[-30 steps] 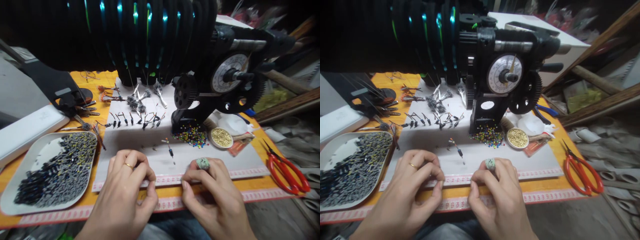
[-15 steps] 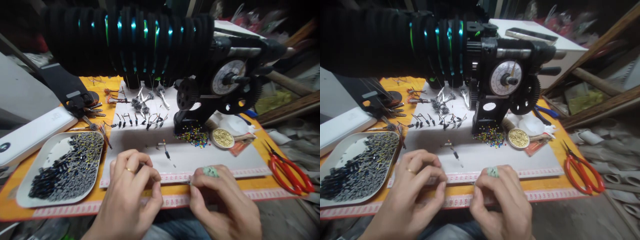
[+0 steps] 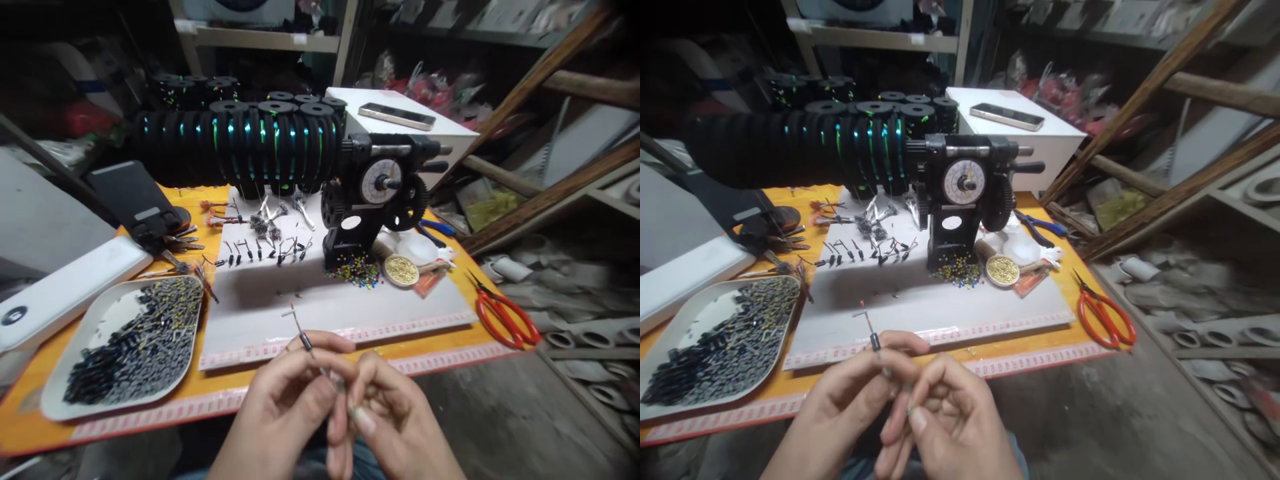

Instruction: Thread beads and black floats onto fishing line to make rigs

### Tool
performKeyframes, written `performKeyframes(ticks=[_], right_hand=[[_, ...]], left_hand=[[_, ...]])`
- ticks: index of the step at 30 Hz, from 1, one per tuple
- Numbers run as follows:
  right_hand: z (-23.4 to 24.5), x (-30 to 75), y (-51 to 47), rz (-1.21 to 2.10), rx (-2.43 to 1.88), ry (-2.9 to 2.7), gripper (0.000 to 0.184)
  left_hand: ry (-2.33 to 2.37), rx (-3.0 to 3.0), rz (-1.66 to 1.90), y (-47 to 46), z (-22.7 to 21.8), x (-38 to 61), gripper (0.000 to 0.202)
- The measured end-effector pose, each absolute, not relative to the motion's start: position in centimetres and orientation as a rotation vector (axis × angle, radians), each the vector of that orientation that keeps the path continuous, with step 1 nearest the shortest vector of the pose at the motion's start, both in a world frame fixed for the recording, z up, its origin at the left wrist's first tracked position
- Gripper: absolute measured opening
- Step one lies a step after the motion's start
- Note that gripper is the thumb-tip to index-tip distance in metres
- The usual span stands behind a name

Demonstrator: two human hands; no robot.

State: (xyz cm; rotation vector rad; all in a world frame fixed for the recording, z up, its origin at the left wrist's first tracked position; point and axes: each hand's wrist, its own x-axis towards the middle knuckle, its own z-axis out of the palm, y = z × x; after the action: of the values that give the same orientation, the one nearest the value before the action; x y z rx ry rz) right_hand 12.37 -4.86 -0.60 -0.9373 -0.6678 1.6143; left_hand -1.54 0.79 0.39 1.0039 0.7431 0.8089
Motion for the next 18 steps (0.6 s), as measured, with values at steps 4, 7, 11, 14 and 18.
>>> performKeyframes(ticks=[4,7,11,14,18], right_hand=[[-0.4,11.9,-5.3,1.584,-1.0,-0.665,0.039],[-0.5,11.7,-5.4,1.548,-0.997,-0.685,0.037],[-0.6,11.7,-5.4,1.536,-1.017,-0.697,0.038],[-0.6,11.9,-5.5,1.543,-0.994,-0.698,0.038],[-0.4,12.1,-5.6,1.544,-0.983,-0.684,0.039]], left_hand=[[0.577,0.604,0.827,1.8,0.1,0.0,0.021],[0.588,0.508,0.893,2.0,-0.4,0.7,0.018],[0.66,0.454,0.974,1.5,-0.7,0.4,0.021],[0.71,0.55,0.981,0.9,-0.3,-0.5,0.026],[0.688,0.735,0.917,-0.1,0.1,-1.5,0.044]])
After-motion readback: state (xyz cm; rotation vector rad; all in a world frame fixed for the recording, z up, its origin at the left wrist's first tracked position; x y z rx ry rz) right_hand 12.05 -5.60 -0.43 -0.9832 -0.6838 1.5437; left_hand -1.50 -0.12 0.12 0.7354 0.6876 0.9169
